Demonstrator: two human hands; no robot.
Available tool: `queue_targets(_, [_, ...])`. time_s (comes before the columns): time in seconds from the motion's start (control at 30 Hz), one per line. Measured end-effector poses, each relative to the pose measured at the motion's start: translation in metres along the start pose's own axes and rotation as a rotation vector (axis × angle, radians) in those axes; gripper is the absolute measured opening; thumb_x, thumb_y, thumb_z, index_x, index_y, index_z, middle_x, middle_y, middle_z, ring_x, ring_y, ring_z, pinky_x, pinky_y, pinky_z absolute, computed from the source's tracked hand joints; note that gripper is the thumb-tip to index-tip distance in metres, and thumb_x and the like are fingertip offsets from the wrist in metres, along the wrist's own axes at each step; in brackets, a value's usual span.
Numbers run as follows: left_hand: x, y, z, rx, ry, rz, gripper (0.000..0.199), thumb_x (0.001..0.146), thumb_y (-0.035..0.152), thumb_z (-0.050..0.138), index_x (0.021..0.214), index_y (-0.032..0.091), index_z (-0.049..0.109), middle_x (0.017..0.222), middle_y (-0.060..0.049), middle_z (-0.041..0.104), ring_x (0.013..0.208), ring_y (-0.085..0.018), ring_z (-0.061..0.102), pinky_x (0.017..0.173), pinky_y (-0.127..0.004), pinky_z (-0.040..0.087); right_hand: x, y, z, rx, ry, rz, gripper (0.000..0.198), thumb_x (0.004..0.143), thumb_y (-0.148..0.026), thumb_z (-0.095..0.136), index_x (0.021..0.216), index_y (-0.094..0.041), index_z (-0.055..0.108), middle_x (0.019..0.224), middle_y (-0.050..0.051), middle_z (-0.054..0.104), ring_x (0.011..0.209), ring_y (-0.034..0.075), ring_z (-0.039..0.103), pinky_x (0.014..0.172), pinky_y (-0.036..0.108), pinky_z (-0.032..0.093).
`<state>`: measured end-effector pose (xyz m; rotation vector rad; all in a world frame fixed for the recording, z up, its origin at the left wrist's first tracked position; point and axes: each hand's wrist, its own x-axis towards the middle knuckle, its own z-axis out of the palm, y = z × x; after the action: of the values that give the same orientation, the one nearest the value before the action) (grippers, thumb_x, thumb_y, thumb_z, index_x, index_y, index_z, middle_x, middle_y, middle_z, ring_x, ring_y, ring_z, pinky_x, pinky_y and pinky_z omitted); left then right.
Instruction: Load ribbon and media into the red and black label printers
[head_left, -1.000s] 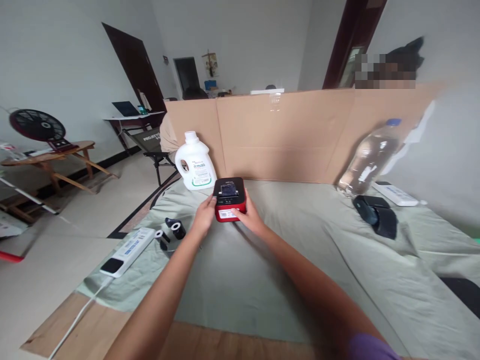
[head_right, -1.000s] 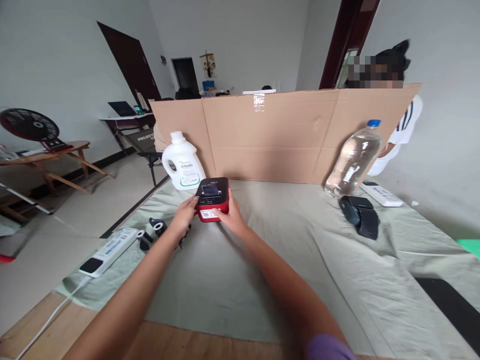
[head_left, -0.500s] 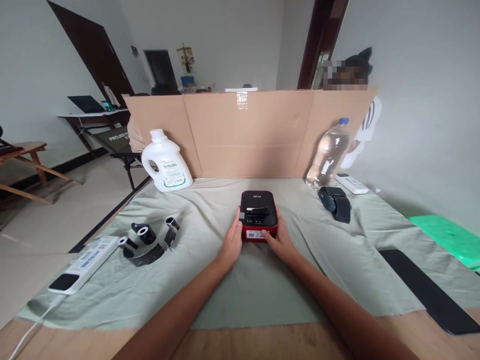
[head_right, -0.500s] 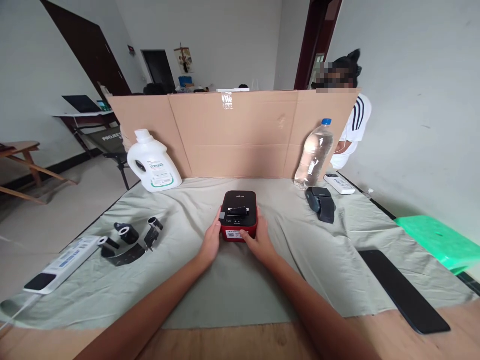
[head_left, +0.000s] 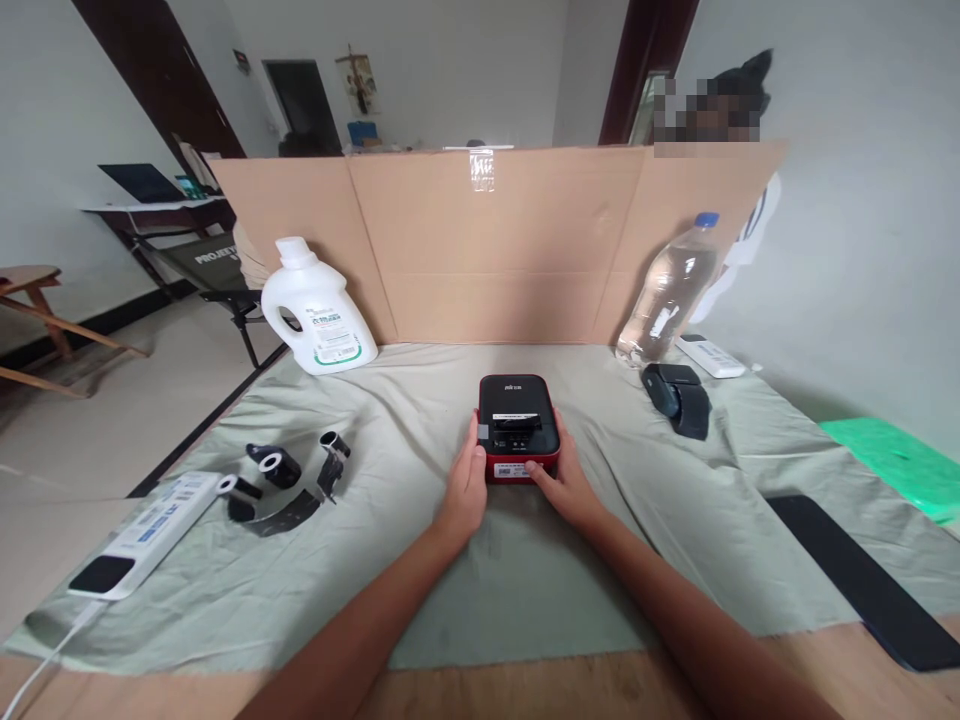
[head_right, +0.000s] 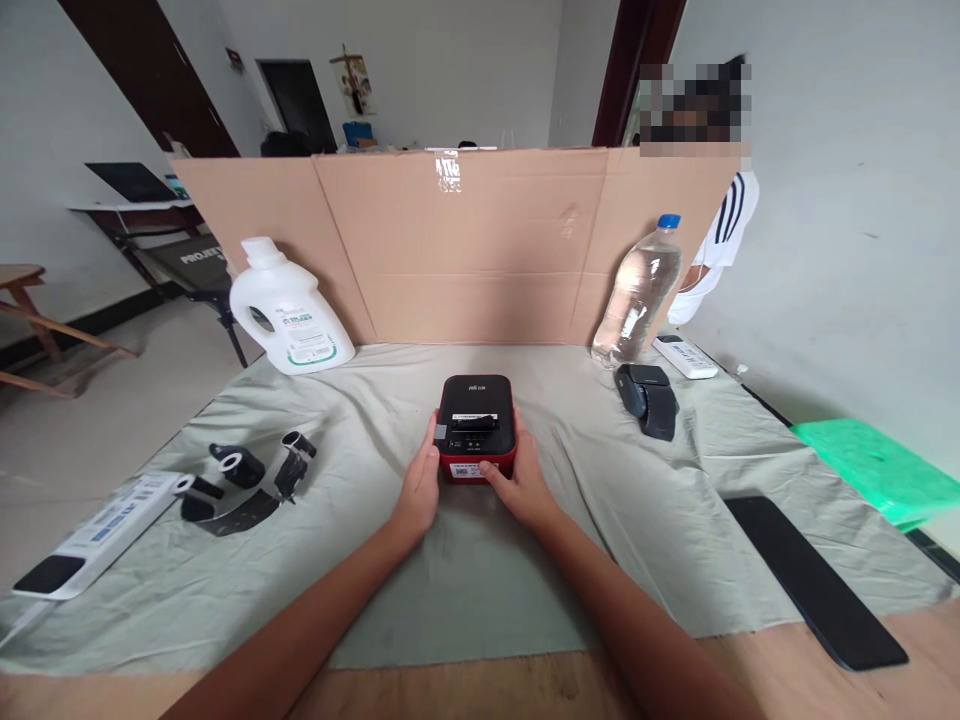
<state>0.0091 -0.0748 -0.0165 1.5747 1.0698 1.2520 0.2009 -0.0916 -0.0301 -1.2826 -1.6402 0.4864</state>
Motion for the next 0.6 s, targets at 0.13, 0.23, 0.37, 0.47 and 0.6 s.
queue_targets(0.13, [0.007,0.008,-0.011,0.108,0.019,0.116,0.042,0.103,0.035,0.038,0.142,0.025,0.05,0.154,-0.006,0.045,0.145,-0.022,0.039,0.123,-0.04,0.029,0.0,-0.004,-0.002,0.01,0.031,0.001,0.092,0.091,-0.053,0.059,0.161,-0.022,0.009,0.158,0.015,0.033,0.147,0.034,0.031,0.12,0.055,0.028])
queue_targets(0.23, [0.012,0.012,-0.019,0.169,0.022,0.224,0.027,0.101,0.034,0.042,0.115,0.023,0.063,0.141,-0.009,0.054,0.135,-0.023,0.049,0.111,-0.038,0.043,0.0,-0.006,-0.003,0.006,0.045,0.0,0.092,0.09,-0.052,0.06,0.161,-0.022,0.009,0.156,0.015,0.037,0.145,0.034,0.034,0.119,0.055,0.03])
queue_targets(0.37, [0.013,0.007,-0.023,0.199,0.013,0.21,0.026,0.1,0.038,0.044,0.111,0.022,0.063,0.119,-0.009,0.06,0.11,-0.021,0.06,0.09,-0.032,0.051,0.0,-0.005,-0.002,-0.012,0.055,-0.005,0.091,0.09,-0.05,0.061,0.161,-0.024,0.011,0.155,0.014,0.039,0.144,0.034,0.036,0.118,0.056,0.032])
queue_targets(0.47, [0.011,-0.001,-0.02,0.122,0.01,0.124,0.028,0.1,0.04,0.044,0.113,0.022,0.062,0.108,-0.007,0.064,0.099,-0.02,0.062,0.085,-0.031,0.051,0.001,-0.004,-0.001,-0.007,0.058,-0.056,0.086,0.091,-0.05,0.059,0.16,-0.025,0.014,0.158,0.013,0.035,0.145,0.034,0.033,0.119,0.057,0.029])
queue_targets(0.6, [0.011,-0.006,-0.016,0.064,0.007,0.048,0.029,0.099,0.043,0.045,0.11,0.021,0.061,0.1,-0.005,0.067,0.095,-0.019,0.062,0.085,-0.03,0.05,0.0,-0.002,0.001,0.004,0.042,-0.057,0.085,0.092,-0.051,0.057,0.16,-0.025,0.013,0.159,0.012,0.033,0.145,0.034,0.033,0.119,0.057,0.029])
